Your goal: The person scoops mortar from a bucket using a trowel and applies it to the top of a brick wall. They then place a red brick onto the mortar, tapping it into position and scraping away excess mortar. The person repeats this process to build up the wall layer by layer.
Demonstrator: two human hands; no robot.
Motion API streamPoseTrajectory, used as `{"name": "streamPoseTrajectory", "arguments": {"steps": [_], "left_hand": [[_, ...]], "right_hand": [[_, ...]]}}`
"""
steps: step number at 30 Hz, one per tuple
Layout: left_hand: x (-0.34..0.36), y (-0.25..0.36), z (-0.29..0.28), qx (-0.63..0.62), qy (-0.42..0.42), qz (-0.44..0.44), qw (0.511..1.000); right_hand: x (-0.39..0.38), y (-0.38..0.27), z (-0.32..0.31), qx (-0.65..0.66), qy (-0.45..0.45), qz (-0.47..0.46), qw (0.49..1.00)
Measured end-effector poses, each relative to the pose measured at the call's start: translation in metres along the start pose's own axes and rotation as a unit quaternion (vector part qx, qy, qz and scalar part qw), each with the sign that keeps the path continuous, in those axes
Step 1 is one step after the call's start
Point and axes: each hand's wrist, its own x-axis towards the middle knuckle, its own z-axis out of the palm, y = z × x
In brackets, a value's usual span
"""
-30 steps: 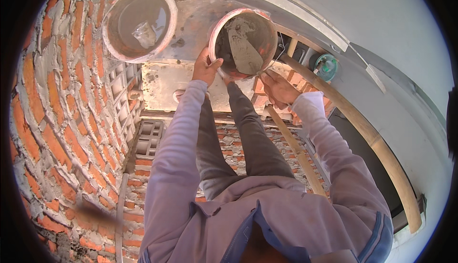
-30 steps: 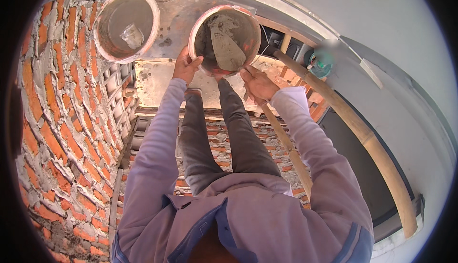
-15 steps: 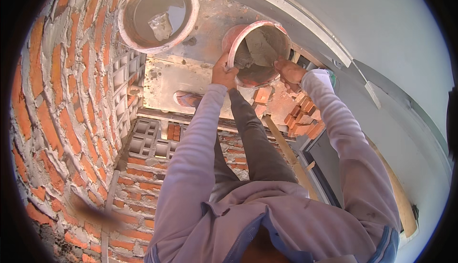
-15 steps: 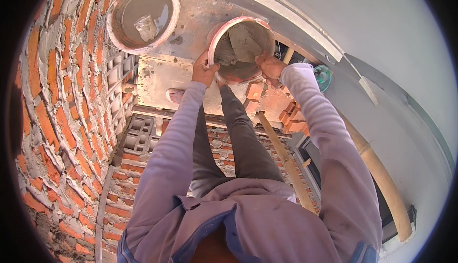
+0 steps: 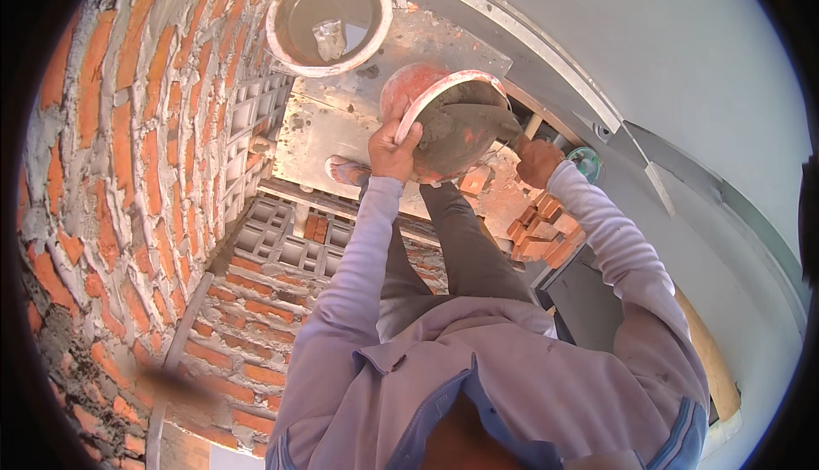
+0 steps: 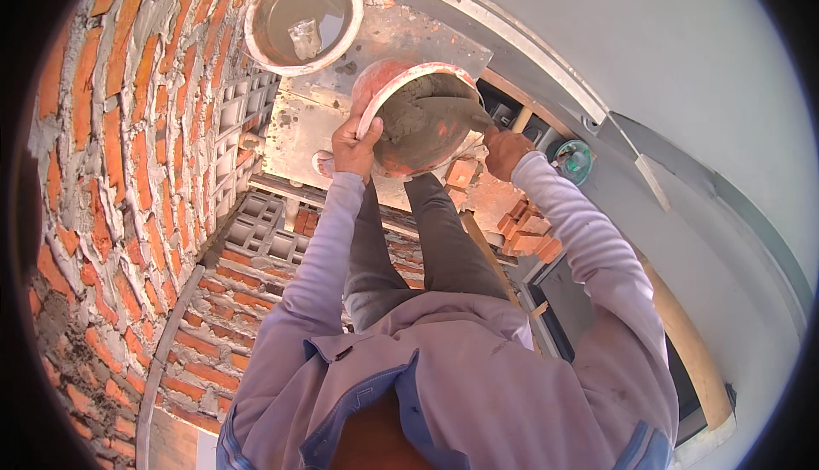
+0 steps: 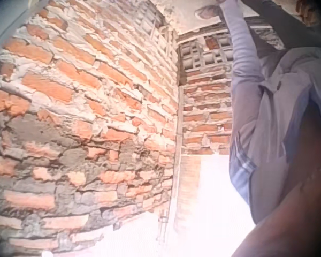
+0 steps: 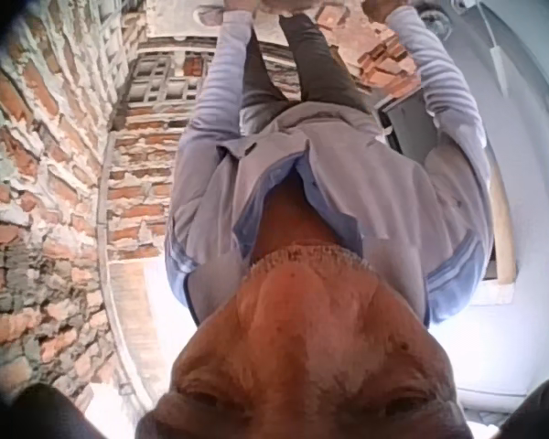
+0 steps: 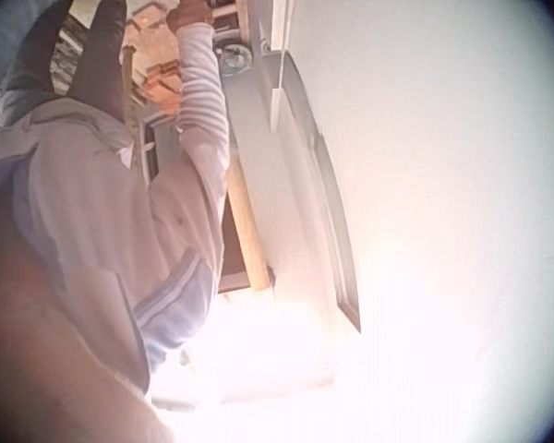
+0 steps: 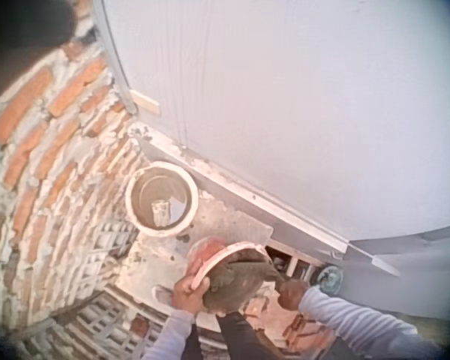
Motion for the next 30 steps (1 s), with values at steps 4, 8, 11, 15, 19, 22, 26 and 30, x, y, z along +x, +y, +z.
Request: {"name": "streamPoseTrajectory", "arguments": {"steps": [4,8,11,15,19,22,26,30], "left_hand": [[-0.063,0.09,-0.048,-0.015,0.066,0.038,0.997],[-0.133,0.188,-0.074,0.011,0.157,0.084,0.984],[-0.184,0.23,-0.104,0.003,0.243,0.119,0.963],[-0.246,0.281,-0.128,-0.052,0.319,0.202,0.924],[-0.289,0.304,-0.14,-0.096,0.402,0.28,0.867],[-0.319,0.298,-0.161,-0.185,0.452,0.292,0.822],[-0.33,0.301,-0.189,-0.262,0.474,0.32,0.777],[-0.351,0.321,-0.202,-0.324,0.497,0.306,0.744]], "right_hand": [[-0.052,-0.064,-0.028,-0.007,-0.087,-0.176,0.981],[-0.08,-0.137,-0.041,0.045,-0.131,-0.247,0.959],[-0.121,-0.191,-0.07,0.089,-0.201,-0.315,0.923],[-0.189,-0.255,-0.096,0.008,-0.158,-0.439,0.884],[-0.219,-0.309,-0.089,0.044,-0.249,-0.46,0.851],[-0.249,-0.337,-0.094,-0.058,-0.177,-0.525,0.83],[-0.274,-0.388,-0.112,-0.092,-0.25,-0.461,0.847],[-0.274,-0.412,-0.13,-0.001,-0.422,-0.387,0.819]]}}
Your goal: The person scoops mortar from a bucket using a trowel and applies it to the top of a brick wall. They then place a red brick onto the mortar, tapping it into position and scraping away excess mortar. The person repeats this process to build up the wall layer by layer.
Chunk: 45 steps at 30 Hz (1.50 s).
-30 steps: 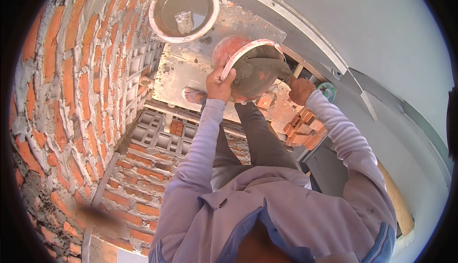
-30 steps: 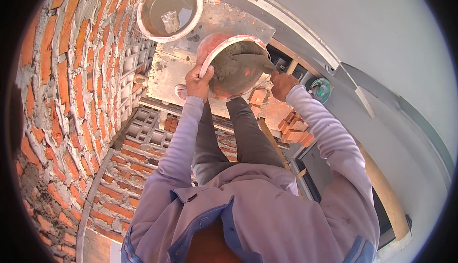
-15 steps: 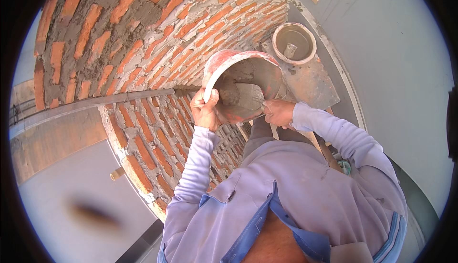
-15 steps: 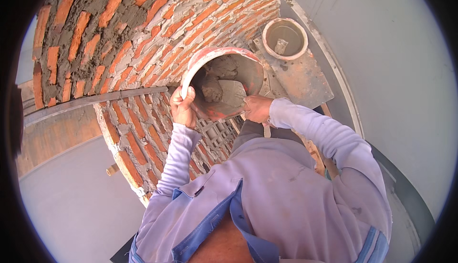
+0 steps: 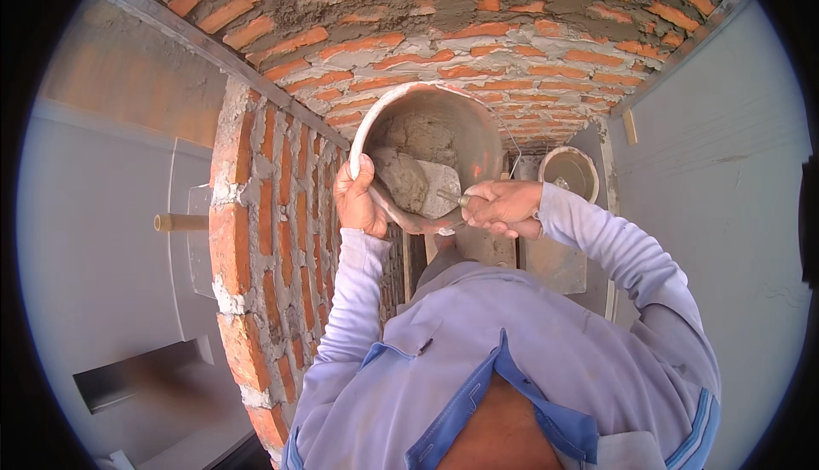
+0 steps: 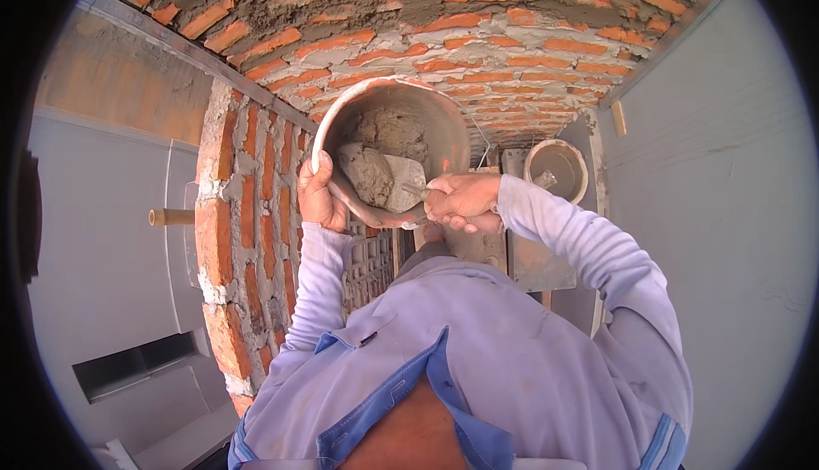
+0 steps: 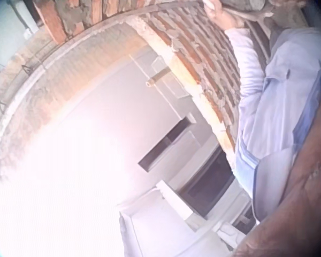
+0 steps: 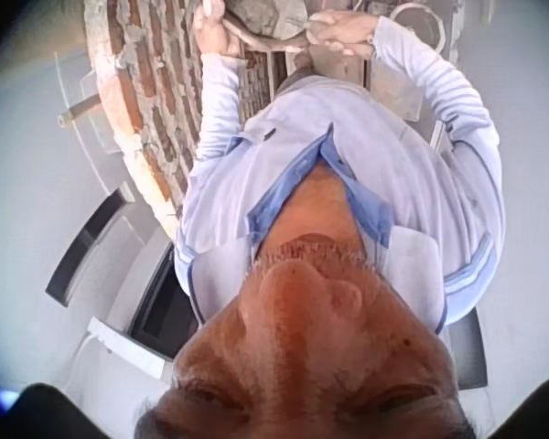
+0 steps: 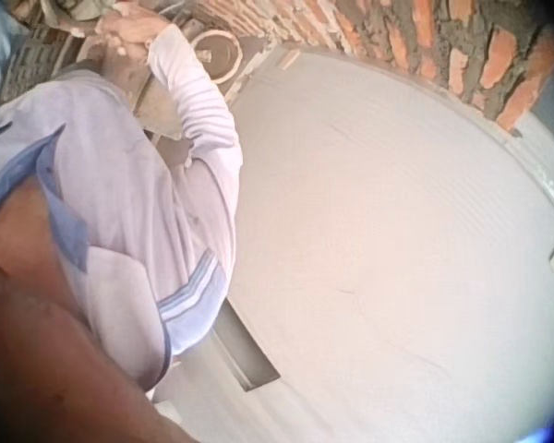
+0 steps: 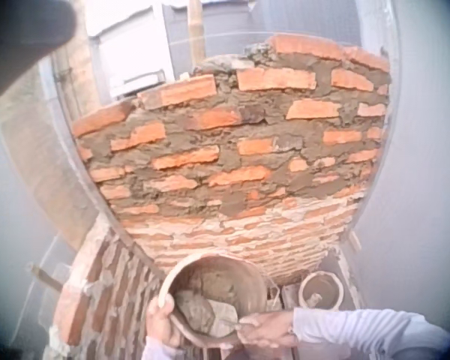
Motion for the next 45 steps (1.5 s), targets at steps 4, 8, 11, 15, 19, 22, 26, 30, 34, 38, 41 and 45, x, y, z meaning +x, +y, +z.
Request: {"name": "streamPoseTrajectory", "arguments": {"steps": [4,8,11,15,19,22,26,30,34,38,41,45], "left_hand": [[0.028,0.013,-0.021,-0.027,0.033,-0.028,0.999],[0.058,0.022,-0.033,-0.066,0.05,-0.04,0.996],[0.075,0.024,-0.054,-0.071,0.063,-0.021,0.995],[0.097,0.021,-0.063,-0.043,0.098,0.004,0.994],[0.116,-0.004,-0.081,-0.014,0.102,0.012,0.995],[0.12,-0.02,-0.096,-0.009,0.126,0.023,0.992],[0.108,-0.012,-0.061,-0.037,0.184,-0.015,0.982],[0.105,-0.017,-0.062,-0.036,0.194,-0.003,0.98],[0.097,-0.005,-0.055,-0.068,0.159,-0.016,0.985],[0.099,-0.008,-0.069,-0.037,0.198,0.002,0.979],[0.104,-0.017,-0.081,-0.029,0.197,0.015,0.98],[0.103,-0.012,-0.085,-0.043,0.184,0.033,0.981]], "right_hand": [[0.001,-0.024,-0.013,0.069,-0.025,-0.003,0.997],[-0.026,-0.064,-0.024,0.001,-0.015,0.003,1.0],[-0.061,-0.121,-0.022,-0.037,0.006,-0.011,0.999],[-0.11,-0.195,-0.027,-0.065,0.036,-0.04,0.996],[-0.167,-0.286,-0.029,-0.079,0.082,-0.118,0.986],[-0.204,-0.358,-0.037,-0.098,0.108,-0.184,0.972],[-0.254,-0.461,-0.053,-0.185,0.079,-0.23,0.952],[-0.275,-0.532,-0.06,-0.348,0.181,-0.239,0.888],[-0.251,-0.546,-0.078,-0.554,0.307,-0.168,0.756],[-0.21,-0.528,-0.065,-0.743,0.397,-0.033,0.537],[-0.217,-0.516,-0.065,-0.812,0.408,-0.146,0.39],[-0.243,-0.472,-0.022,-0.643,0.518,-0.221,0.52]]}}
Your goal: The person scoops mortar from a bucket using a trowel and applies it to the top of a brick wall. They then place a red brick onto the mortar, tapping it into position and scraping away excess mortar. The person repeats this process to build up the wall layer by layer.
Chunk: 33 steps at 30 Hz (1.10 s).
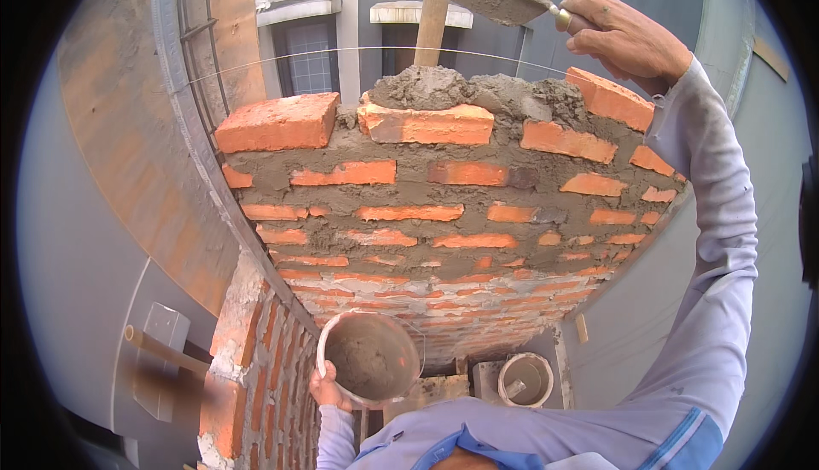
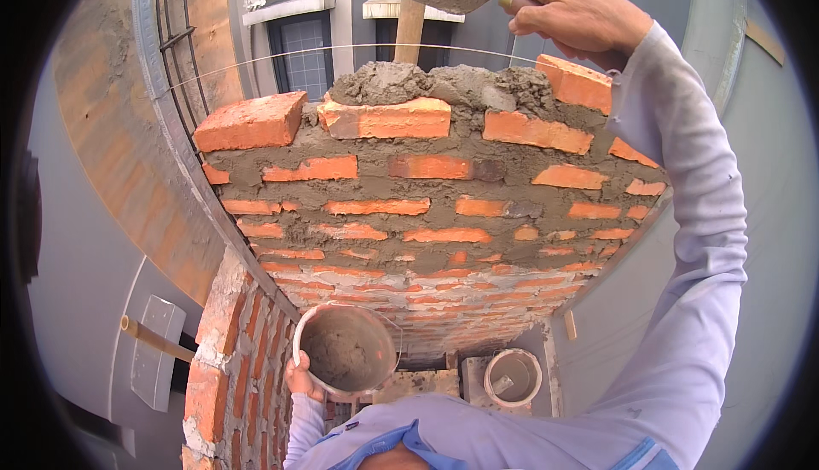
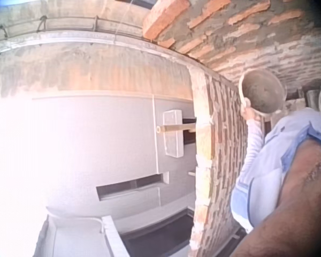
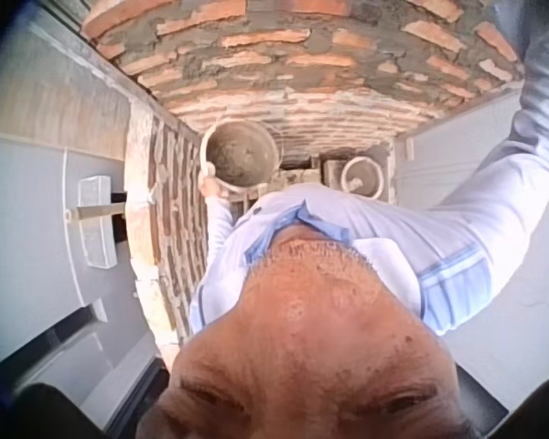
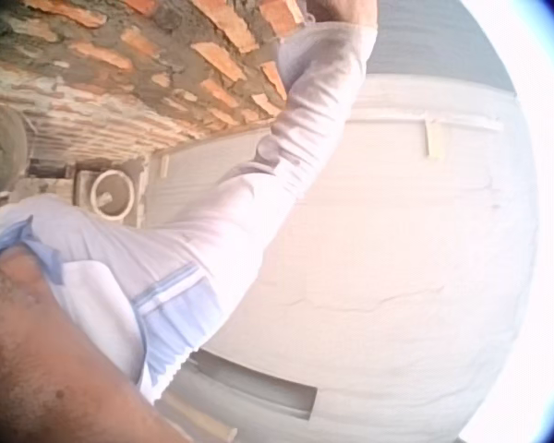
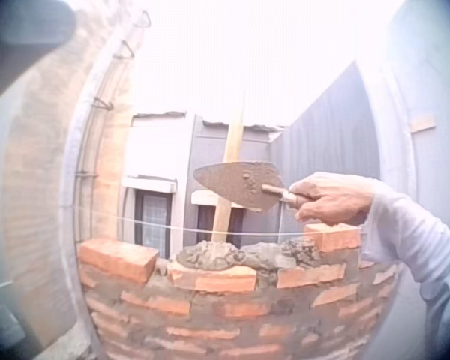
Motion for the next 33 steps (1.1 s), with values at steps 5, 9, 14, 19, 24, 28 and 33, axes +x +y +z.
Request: {"name": "streamPoseTrajectory", "arguments": {"steps": [5,9,14,19,24,28,33], "left_hand": [[-0.002,0.002,-0.004,0.016,-0.01,-0.002,1.0],[0.003,-0.001,0.004,0.085,-0.036,-0.006,0.996],[-0.005,0.015,-0.007,0.043,-0.073,-0.053,0.995],[-0.037,0.057,0.033,0.053,-0.142,-0.09,0.984],[-0.063,0.094,0.076,0.115,-0.196,-0.051,0.973],[-0.078,0.103,0.089,0.166,-0.215,0.046,0.961],[-0.079,0.092,0.089,0.228,-0.175,0.153,0.945]], "right_hand": [[-0.057,-0.016,0.046,0.277,-0.161,0.061,0.945],[-0.06,0.015,0.091,0.288,-0.176,0.107,0.935],[-0.12,0.007,0.103,0.408,-0.192,0.169,0.876],[-0.194,-0.019,0.165,0.286,-0.23,0.025,0.93],[-0.217,-0.072,0.3,-0.03,-0.2,-0.205,0.958],[-0.221,-0.107,0.372,-0.025,-0.192,-0.2,0.961],[-0.257,-0.092,0.362,0.092,-0.303,-0.239,0.918]]}}
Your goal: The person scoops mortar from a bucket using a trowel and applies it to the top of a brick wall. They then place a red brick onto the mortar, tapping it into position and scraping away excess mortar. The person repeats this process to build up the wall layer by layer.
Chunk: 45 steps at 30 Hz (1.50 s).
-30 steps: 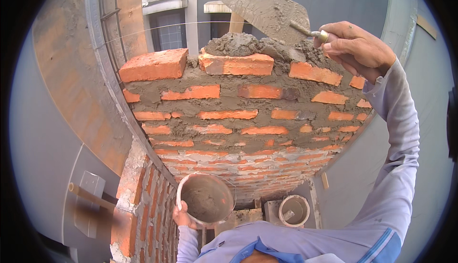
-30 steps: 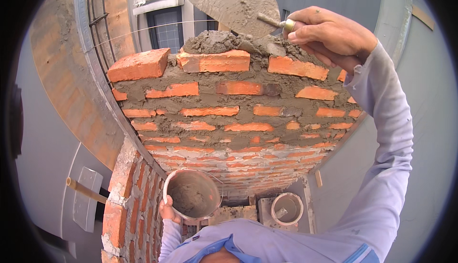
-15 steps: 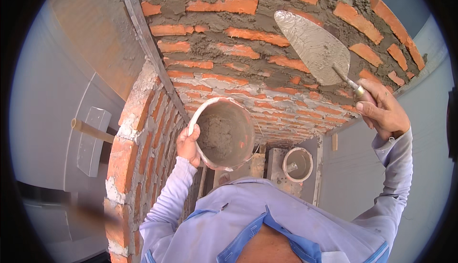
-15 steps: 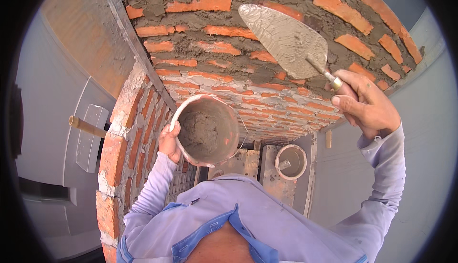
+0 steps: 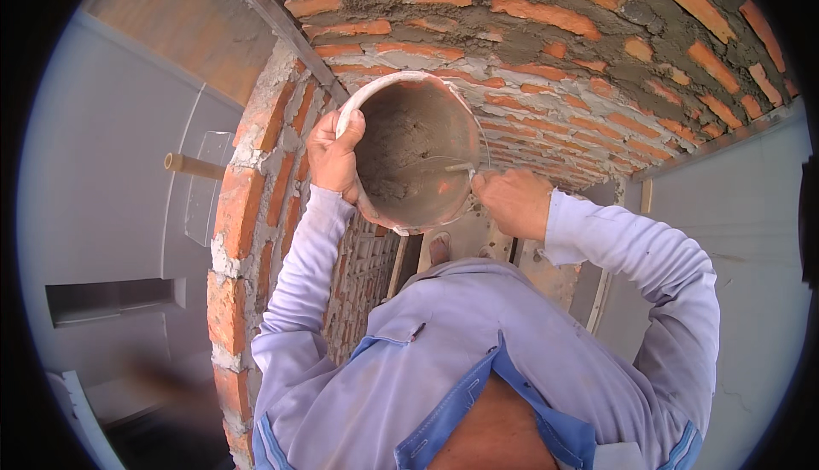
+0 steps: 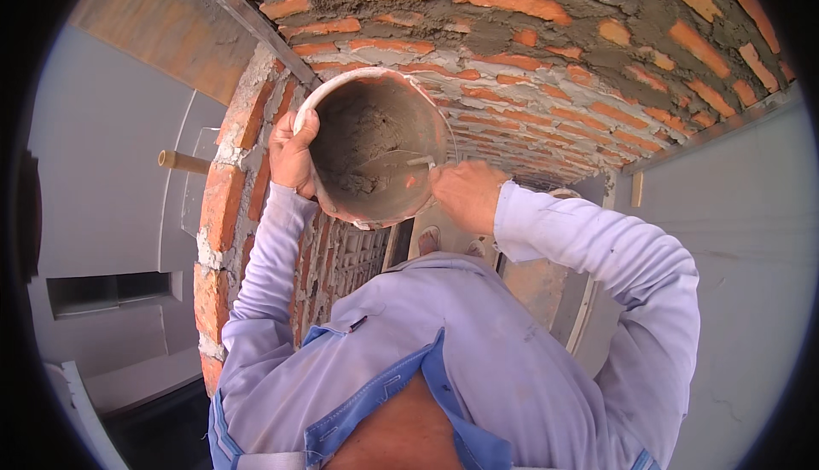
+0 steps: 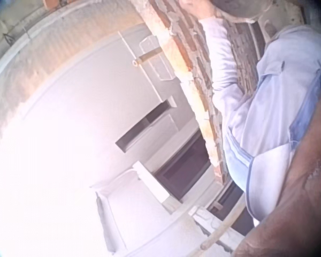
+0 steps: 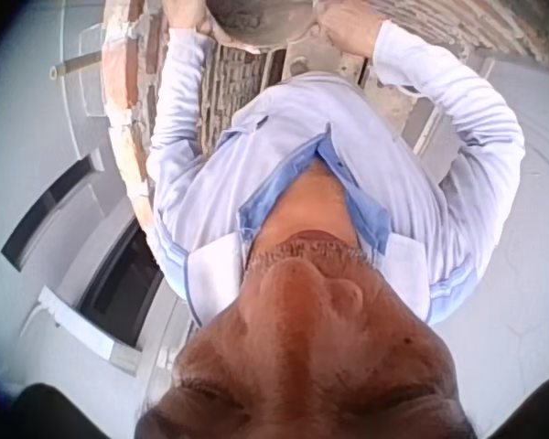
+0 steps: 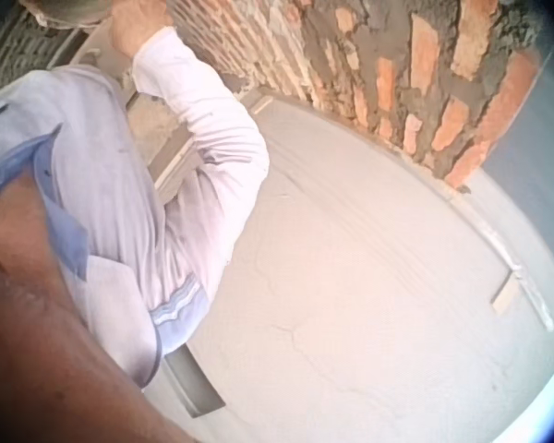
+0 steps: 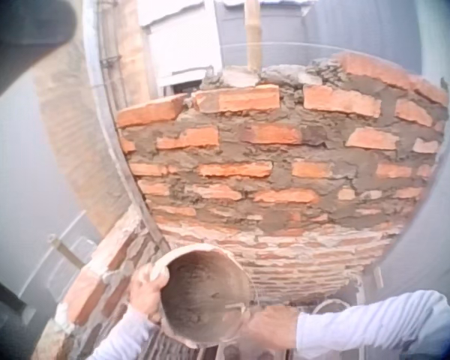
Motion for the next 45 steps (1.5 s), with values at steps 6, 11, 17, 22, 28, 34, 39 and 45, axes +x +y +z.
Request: {"name": "streamPoseTrajectory", "arguments": {"steps": [6,11,17,22,28,34,39,45], "left_hand": [[-0.021,0.007,0.017,0.026,-0.036,0.056,0.997],[-0.026,0.034,0.045,0.032,-0.1,0.086,0.991],[-0.021,0.047,0.053,0.007,-0.149,0.126,0.981],[-0.029,0.045,0.057,-0.073,-0.105,0.106,0.986],[-0.045,0.01,0.064,-0.064,0.0,0.122,0.99],[-0.034,-0.008,0.031,-0.154,0.098,0.072,0.981],[-0.007,-0.01,-0.009,-0.316,0.111,0.022,0.942],[0.025,-0.017,-0.024,-0.294,0.142,0.023,0.945]], "right_hand": [[0.001,0.032,-0.054,0.095,-0.211,0.155,0.96],[0.003,0.053,-0.023,0.194,-0.141,0.1,0.966],[-0.023,0.04,-0.005,0.333,-0.149,0.088,0.927],[-0.027,0.016,-0.006,0.4,-0.09,0.044,0.911],[-0.022,0.009,-0.036,0.527,-0.195,0.085,0.823],[-0.009,0.026,-0.067,0.613,-0.244,0.101,0.745],[-0.011,0.051,-0.106,0.63,-0.212,0.11,0.739],[-0.019,0.051,-0.253,0.589,-0.081,0.106,0.797]]}}
